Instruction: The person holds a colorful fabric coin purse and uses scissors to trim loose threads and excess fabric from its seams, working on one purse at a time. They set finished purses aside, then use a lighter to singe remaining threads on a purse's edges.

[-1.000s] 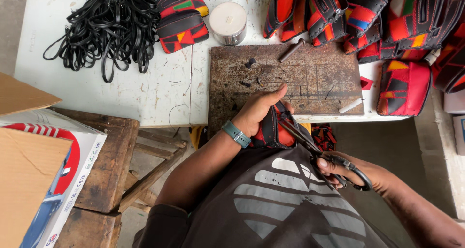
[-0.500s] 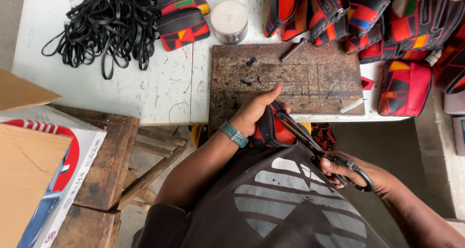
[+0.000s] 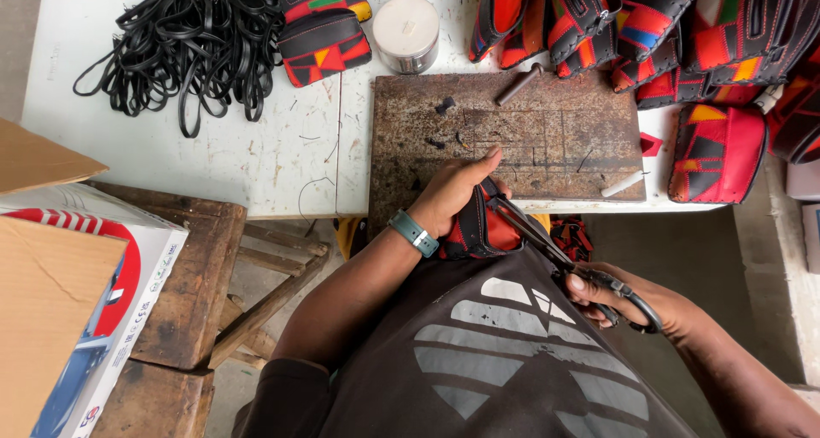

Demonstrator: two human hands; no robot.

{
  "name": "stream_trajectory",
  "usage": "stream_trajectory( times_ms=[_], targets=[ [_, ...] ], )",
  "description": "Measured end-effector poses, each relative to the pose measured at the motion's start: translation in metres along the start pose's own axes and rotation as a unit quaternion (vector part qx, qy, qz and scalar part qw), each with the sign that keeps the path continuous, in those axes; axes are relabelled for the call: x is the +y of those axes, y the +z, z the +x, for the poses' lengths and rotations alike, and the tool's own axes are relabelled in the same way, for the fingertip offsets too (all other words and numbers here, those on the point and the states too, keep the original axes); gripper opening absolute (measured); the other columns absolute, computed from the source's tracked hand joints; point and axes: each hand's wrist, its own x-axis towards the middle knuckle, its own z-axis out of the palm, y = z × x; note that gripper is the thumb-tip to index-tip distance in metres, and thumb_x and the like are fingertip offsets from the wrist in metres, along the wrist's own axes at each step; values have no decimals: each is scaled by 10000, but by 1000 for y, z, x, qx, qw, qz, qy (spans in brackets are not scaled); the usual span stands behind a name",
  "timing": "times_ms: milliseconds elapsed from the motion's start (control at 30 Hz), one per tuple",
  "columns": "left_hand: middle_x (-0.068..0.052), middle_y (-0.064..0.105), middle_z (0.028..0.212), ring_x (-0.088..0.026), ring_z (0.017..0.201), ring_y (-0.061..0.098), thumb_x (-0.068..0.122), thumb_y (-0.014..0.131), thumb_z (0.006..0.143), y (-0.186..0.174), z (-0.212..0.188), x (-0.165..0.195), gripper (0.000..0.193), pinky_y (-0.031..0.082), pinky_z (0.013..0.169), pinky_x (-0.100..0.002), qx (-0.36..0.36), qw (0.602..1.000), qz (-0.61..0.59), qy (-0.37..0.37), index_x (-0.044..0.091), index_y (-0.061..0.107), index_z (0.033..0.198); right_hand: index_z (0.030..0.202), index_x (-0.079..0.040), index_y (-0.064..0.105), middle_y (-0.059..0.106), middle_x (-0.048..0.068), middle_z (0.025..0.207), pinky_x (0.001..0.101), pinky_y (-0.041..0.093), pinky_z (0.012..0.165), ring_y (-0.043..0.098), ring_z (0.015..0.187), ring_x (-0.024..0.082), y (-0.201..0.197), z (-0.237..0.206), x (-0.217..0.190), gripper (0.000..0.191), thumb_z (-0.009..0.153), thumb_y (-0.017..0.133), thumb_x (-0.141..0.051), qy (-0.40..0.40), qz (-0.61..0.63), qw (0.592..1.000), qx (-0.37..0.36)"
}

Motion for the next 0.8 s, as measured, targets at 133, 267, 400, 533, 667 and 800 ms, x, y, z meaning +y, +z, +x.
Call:
stream_trajectory(
  times_ms=[133,267,400,533,667,800],
  targets=[
    [-151,748,850,-206,745,735,470,692,914,2,0,-1,567,610,707,-359,31,1000,-3,-2,-55,669,1127,821,-25,597,499,29,636,296,409,483,513,560,139,2,6,-1,559,851,641,-582,3,15,1000,21],
    [-151,743,863,-212,756,737,484,696,920,1,-1,-1,610,614,713,-365,24,1000,-11,3,-79,649,1150,871,-12,612,515,22,648,298,425,491,528,568,136,5,11,-2,570,823,671,-577,2,28,999,40],
    [-169,769,874,-206,761,749,496,673,938,-3,2,-3,614,613,717,-335,37,999,28,-6,-90,667,1117,936,-18,655,512,33,620,310,418,485,512,548,148,8,13,-1,581,781,687,-576,21,-10,996,81],
    [-158,759,855,-178,729,719,488,644,956,-9,8,-4,527,589,691,-316,-27,999,-2,-26,-16,688,1102,974,-91,611,533,50,629,314,420,501,530,565,166,2,11,2,498,801,691,-552,20,16,998,61],
    [-169,755,838,-187,703,709,461,652,985,-11,12,-3,494,578,667,-322,-71,997,-8,-41,-30,696,1015,813,-19,575,497,21,646,293,395,504,513,589,145,-7,7,4,558,884,627,-570,-6,47,998,-44],
    [-171,766,831,-169,697,705,465,645,980,-11,10,0,512,568,661,-298,-77,995,48,-30,-38,744,975,812,-40,555,494,22,658,289,389,517,477,600,137,-7,7,4,504,917,627,-528,-31,27,998,-57]
  ],
)
